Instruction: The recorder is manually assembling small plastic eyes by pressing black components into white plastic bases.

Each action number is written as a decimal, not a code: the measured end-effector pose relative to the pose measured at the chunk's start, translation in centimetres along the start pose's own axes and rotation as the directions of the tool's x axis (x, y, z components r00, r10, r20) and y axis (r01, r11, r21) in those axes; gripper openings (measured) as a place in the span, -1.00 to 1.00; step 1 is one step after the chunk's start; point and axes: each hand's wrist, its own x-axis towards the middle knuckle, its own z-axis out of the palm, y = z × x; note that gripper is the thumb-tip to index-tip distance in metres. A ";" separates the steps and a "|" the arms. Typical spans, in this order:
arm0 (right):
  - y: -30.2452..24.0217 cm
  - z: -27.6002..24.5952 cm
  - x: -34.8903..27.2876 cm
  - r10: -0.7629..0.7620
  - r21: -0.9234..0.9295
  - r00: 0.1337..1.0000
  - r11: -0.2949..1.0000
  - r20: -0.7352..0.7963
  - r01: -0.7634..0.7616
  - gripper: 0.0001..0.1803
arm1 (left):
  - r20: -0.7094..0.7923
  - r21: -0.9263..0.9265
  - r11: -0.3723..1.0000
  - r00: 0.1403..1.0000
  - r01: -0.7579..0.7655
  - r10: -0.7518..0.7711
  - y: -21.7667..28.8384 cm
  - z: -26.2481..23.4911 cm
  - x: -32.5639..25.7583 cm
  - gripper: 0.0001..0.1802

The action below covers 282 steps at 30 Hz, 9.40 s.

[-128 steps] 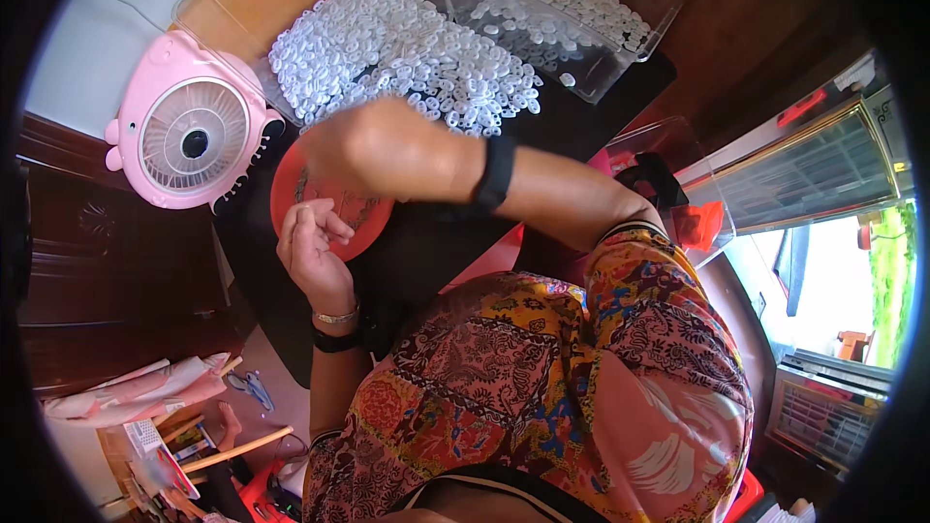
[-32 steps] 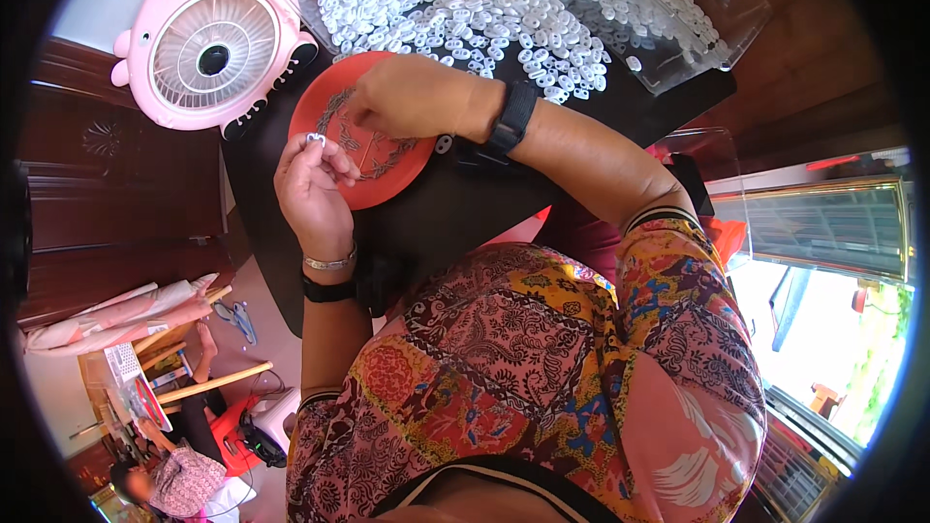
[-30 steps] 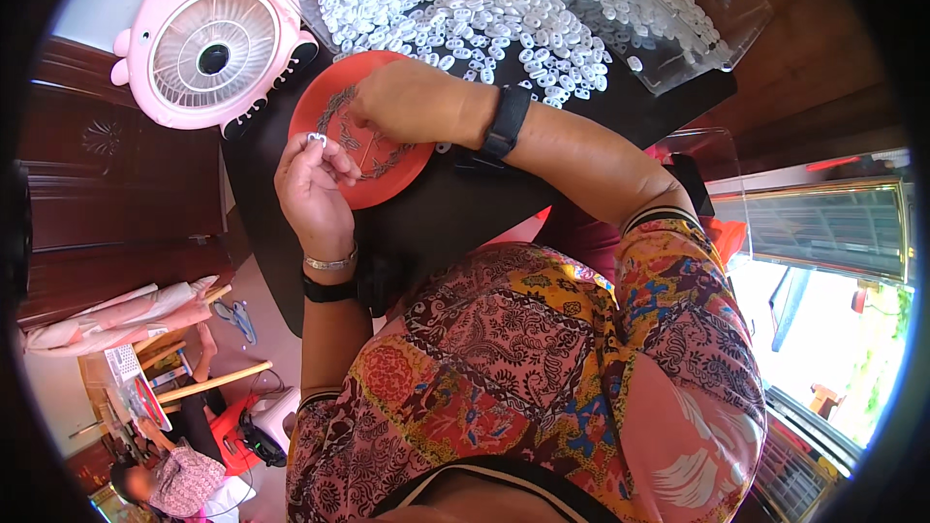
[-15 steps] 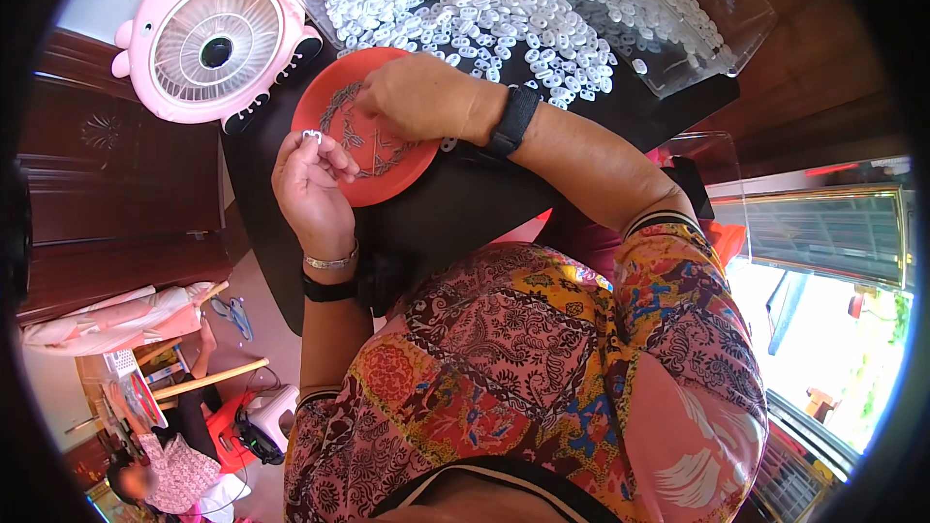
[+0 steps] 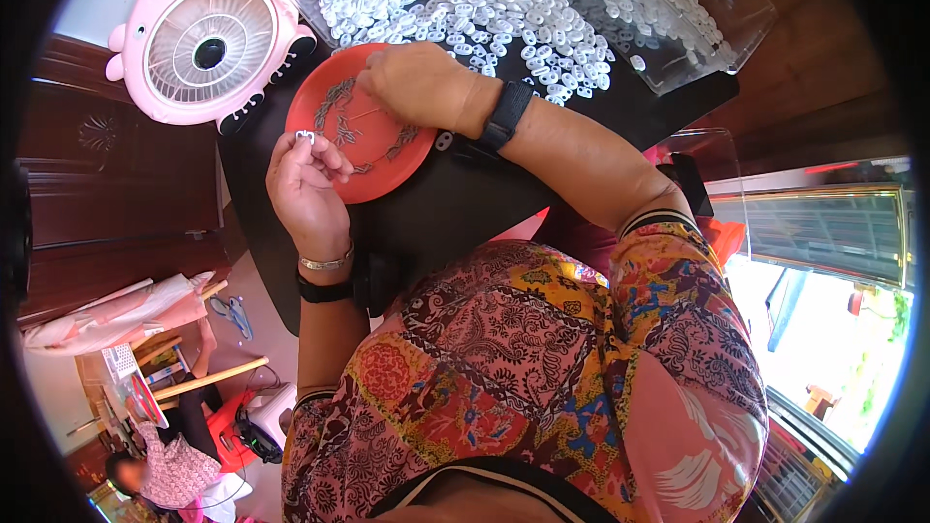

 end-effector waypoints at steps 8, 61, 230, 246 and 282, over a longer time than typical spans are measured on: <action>1.2 -0.7 0.1 0.075 0.240 0.996 0.969 -0.040 -0.063 -0.85 | -0.016 -0.013 1.000 1.000 0.004 -0.005 -0.1 -0.1 0.3 -0.79; -2.2 -1.8 0.0 0.206 0.986 0.964 -0.027 0.167 -0.165 -0.91 | 0.092 0.135 0.991 0.995 0.026 -0.038 -1.0 0.7 -0.3 -0.77; -1.5 -5.3 -1.6 0.125 0.917 0.942 0.221 0.311 -0.332 -0.82 | 0.198 -0.110 0.994 0.980 -0.003 0.025 -0.7 1.3 -0.9 -0.76; -1.8 -2.9 -0.8 -0.044 0.973 0.999 0.232 0.024 -0.013 -0.87 | 0.272 -0.252 0.948 0.954 0.193 -0.122 -1.2 0.2 0.1 -0.75; -1.1 -2.9 -1.7 0.179 0.955 0.951 0.113 0.252 -0.274 -0.87 | 0.071 0.205 0.977 0.994 0.064 -0.080 -1.6 1.1 -0.6 -0.78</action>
